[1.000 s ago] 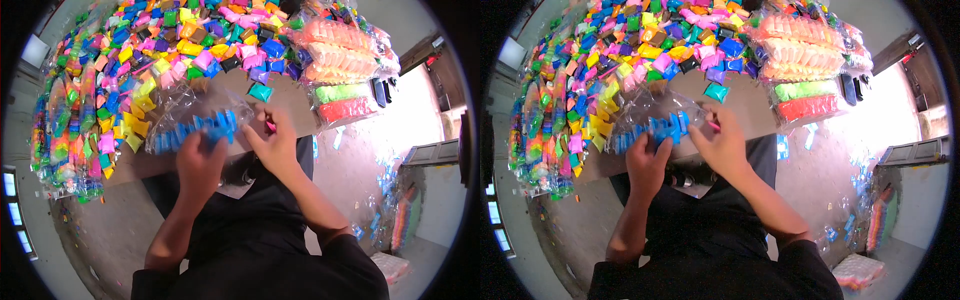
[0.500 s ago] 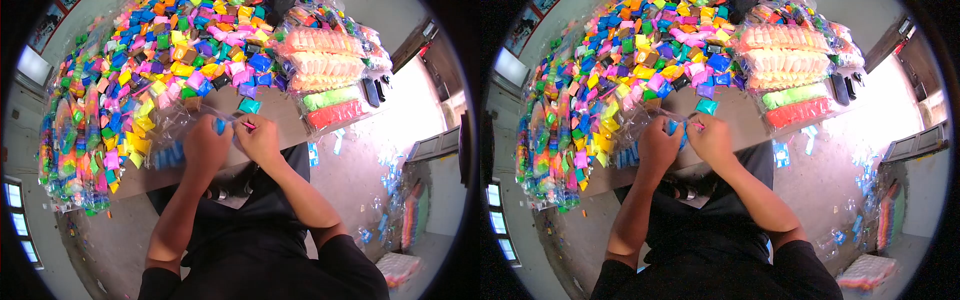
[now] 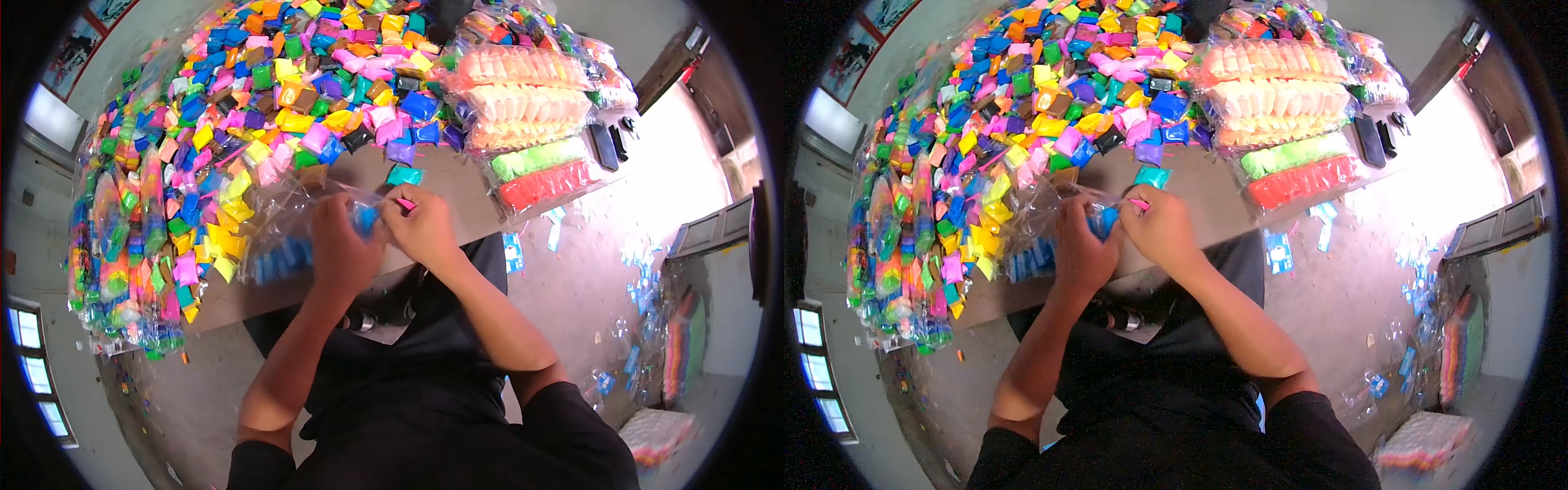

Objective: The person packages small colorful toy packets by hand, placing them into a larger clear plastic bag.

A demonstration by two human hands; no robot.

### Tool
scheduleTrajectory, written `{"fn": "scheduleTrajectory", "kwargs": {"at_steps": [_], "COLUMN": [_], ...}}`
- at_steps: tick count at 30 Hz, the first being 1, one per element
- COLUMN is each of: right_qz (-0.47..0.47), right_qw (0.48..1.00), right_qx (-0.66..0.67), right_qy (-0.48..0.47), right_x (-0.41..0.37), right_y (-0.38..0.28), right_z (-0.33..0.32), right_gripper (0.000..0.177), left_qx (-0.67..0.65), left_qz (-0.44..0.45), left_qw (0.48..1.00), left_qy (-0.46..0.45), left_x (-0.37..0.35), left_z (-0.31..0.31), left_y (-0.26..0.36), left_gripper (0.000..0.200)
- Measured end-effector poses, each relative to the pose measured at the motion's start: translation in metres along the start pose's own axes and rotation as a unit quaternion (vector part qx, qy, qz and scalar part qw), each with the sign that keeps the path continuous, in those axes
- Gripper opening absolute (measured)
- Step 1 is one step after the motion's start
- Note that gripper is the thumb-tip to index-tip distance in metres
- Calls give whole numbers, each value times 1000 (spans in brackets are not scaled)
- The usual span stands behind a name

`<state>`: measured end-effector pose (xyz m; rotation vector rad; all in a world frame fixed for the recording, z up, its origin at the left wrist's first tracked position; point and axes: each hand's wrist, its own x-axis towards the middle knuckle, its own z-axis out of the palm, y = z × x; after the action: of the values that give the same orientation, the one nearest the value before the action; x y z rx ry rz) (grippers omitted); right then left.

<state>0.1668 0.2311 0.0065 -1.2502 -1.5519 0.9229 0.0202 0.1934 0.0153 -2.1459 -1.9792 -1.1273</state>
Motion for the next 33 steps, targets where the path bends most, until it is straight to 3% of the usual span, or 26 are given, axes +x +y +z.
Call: {"fn": "scheduleTrajectory", "kwargs": {"at_steps": [2, 3, 5, 8, 14, 17, 20, 23, 26, 33], "right_qz": [-6, -14, -8, -18, -39, -69, -81, -85, -77, -18], "right_qw": [1000, 1000, 1000, 999, 999, 998, 997, 996, 996, 989], "right_qx": [-4, -7, 6, 14, 0, 0, -6, -21, -48, -146], "right_qy": [-2, -7, -16, -24, -26, -12, -1, 17, 21, -23], "right_x": [1, 1, 2, 3, 5, 6, 6, 5, 6, 12], "right_y": [2, 3, 8, 9, 9, 10, 8, 8, 6, -9], "right_z": [-1, 0, 3, 5, 5, 2, 2, 6, 10, 16], "right_gripper": [15, 16, 14, 12, 12, 12, 13, 16, 19, 21], "left_qx": [-55, -54, -75, -60, -33, -29, -26, -23, 3, -19], "left_qz": [135, 136, 212, 271, 292, 322, 334, 358, 348, 355], "left_qw": [989, 989, 962, 940, 911, 911, 903, 896, 888, 897], "left_qy": [-10, -10, -155, -198, -288, -258, -267, -260, -302, -262], "left_x": [0, 2, 6, 13, 28, 29, 35, 33, 24, 28], "left_z": [-16, -20, -29, -25, -30, -29, -29, -17, -9, -6], "left_y": [-10, -18, -31, -48, -29, -30, -34, -45, -55, -63], "left_gripper": [31, 31, 37, 37, 46, 28, 27, 45, 45, 42]}}
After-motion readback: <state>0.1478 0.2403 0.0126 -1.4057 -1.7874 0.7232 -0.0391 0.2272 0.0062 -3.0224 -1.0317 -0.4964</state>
